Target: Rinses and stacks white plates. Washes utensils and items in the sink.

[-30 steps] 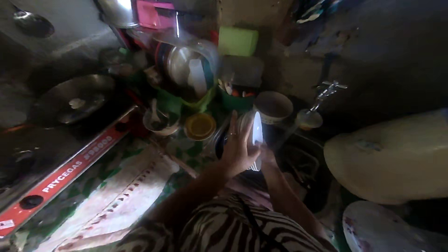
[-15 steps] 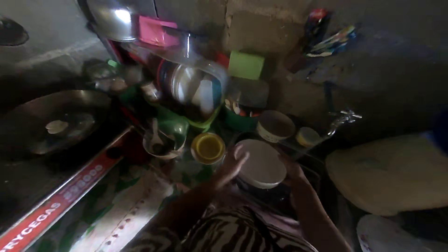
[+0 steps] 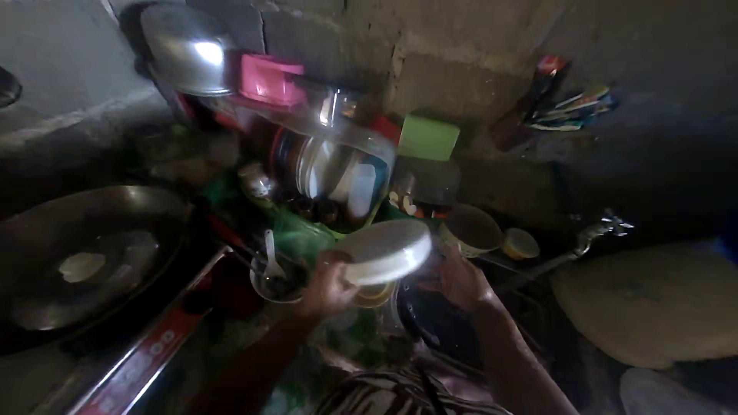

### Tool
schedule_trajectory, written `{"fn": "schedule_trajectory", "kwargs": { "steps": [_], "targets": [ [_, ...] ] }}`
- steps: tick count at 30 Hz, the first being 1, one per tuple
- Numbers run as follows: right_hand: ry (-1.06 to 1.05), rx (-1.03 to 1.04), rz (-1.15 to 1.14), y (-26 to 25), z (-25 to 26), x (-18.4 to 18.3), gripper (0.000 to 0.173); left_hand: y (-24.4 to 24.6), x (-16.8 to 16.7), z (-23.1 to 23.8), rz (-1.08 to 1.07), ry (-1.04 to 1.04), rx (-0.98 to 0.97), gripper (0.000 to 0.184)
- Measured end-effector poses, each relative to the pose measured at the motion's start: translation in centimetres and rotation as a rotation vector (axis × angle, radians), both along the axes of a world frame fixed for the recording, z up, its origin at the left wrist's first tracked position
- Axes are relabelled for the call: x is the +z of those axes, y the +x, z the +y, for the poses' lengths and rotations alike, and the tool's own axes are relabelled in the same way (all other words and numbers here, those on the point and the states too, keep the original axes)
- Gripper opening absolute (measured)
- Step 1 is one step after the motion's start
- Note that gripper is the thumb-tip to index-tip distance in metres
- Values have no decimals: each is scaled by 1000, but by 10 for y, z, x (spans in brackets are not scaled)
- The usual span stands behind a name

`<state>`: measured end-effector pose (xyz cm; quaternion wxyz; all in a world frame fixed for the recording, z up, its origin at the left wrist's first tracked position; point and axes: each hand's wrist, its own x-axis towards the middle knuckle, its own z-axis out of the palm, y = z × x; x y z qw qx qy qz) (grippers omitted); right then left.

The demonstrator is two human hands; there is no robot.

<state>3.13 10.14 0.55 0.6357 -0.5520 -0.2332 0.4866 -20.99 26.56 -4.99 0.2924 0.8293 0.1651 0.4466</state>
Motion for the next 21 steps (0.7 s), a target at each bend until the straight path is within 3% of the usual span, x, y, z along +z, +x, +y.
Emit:
{"fn": "schedule_trajectory", "kwargs": {
  "steps": [2,4,8,12,16,21],
  "targets": [
    [-14,-15,-40,7,4,-7,57,-9,2,22,-122,-187,132,56],
    [-110,-174,-35,13,-2,-22,49,-10,3,47,-178,-254,245,62],
    [-307,-510,24,20,-41,-60,41,6,-10,102,-182,-240,397,61],
    [-276,-686,97,20,-92,-92,38,33,-12,137,-92,-282,431,58],
    [-370,-765,94,8,-115,-103,39,76,-11,162,39,-318,421,58],
    [-423,-780,126,3,-121,-113,38,124,-19,191,-29,-499,480,68]
  ]
}}
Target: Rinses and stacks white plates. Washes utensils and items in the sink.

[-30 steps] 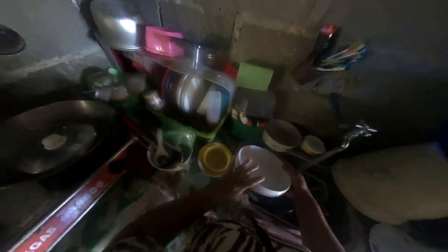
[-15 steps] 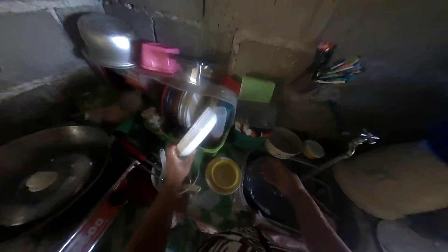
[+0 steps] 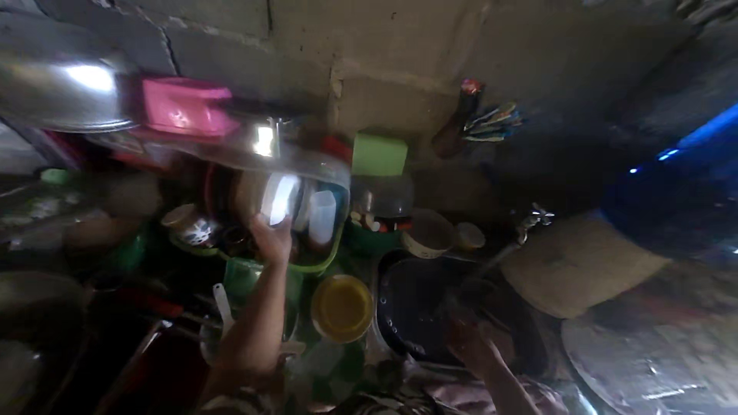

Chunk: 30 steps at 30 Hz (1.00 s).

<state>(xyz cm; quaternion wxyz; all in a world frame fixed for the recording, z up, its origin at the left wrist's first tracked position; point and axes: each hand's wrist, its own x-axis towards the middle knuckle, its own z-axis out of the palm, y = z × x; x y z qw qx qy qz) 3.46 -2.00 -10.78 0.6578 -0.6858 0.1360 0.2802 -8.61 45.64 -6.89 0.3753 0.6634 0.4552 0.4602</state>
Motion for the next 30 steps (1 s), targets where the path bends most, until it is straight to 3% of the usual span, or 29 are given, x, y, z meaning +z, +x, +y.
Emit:
{"fn": "schedule_trajectory", "kwargs": {
  "steps": [4,9,12,14,17,19,23,25,28,30],
  "targets": [
    [-35,-18,33,1,0,-8,36,18,12,22,12,2,-106,59],
    [-112,-21,52,0,4,-16,38,25,22,49,99,-16,-203,67],
    [-130,38,42,0,9,-18,39,2,15,48,225,-106,-266,72],
    [-119,51,62,1,18,-20,37,-17,25,43,392,-119,-274,65],
    [-135,49,77,7,24,-23,36,-14,47,28,444,-56,-226,62],
    [-155,82,82,10,26,-25,37,-1,56,25,476,-40,-239,64],
    [-132,93,67,10,28,-22,36,24,43,47,422,9,-238,81],
    [-129,82,68,9,26,-24,37,29,61,51,545,82,-236,88],
    [-160,81,56,5,16,-24,40,40,95,42,809,228,-299,75],
    [-157,41,65,2,9,-25,38,52,99,37,985,287,-337,78]
  ]
}}
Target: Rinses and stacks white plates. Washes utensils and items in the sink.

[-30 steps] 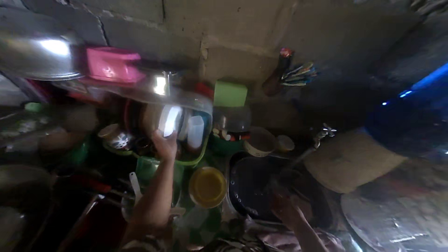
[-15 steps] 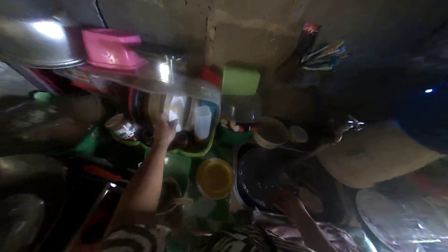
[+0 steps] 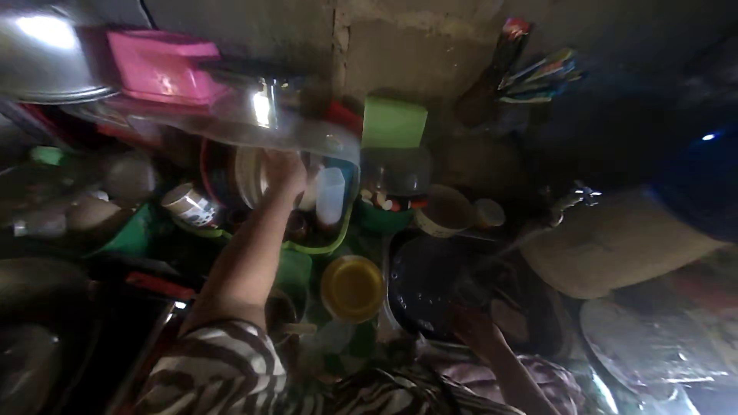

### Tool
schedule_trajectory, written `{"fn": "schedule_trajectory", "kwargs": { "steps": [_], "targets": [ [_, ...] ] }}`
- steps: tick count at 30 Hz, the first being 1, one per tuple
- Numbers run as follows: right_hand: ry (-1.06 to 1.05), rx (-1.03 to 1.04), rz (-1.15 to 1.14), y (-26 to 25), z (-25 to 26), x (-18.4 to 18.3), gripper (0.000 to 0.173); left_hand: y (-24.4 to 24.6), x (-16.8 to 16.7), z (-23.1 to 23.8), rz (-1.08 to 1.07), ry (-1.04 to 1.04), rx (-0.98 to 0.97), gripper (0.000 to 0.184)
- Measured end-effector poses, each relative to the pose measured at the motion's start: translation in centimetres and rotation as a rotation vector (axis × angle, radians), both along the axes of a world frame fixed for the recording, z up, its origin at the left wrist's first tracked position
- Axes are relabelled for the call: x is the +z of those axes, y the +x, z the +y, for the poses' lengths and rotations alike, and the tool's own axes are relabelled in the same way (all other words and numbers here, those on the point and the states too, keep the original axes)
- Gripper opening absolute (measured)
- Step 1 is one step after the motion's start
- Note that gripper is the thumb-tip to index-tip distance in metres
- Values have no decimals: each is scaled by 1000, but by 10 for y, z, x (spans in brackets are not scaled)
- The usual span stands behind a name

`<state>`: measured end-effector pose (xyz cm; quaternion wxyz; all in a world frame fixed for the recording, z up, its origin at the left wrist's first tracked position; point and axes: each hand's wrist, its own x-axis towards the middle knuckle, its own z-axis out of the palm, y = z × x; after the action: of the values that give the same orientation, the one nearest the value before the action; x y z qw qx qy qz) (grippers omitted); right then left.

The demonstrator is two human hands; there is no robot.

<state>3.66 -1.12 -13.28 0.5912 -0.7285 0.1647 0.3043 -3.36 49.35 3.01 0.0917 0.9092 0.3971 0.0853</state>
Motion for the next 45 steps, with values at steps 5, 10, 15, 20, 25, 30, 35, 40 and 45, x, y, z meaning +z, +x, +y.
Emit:
{"fn": "schedule_trajectory", "kwargs": {
  "steps": [5,10,15,20,25,30,35,40,45],
  "targets": [
    [36,-123,-7,2,-9,0,38,9,-46,4,-202,89,57,79],
    [-47,-87,13,1,-29,-15,38,9,-55,4,-32,49,29,68],
    [-49,-96,10,6,-14,-17,38,38,-44,10,127,-9,61,80],
    [13,-79,36,9,3,-20,38,42,-42,18,154,-37,41,68],
    [-49,-13,1,13,-9,-18,38,27,-40,41,-52,-132,49,73],
    [-97,-42,20,18,-32,-32,40,41,-42,55,-88,-151,22,66],
    [-119,-52,35,22,-43,-40,40,29,-18,67,-286,-360,-14,53],
    [-188,-35,50,18,-44,-36,40,30,-28,60,-204,-359,65,53],
    [-140,-70,46,21,-35,-28,43,12,-12,15,90,-124,-44,58]
  ]
}}
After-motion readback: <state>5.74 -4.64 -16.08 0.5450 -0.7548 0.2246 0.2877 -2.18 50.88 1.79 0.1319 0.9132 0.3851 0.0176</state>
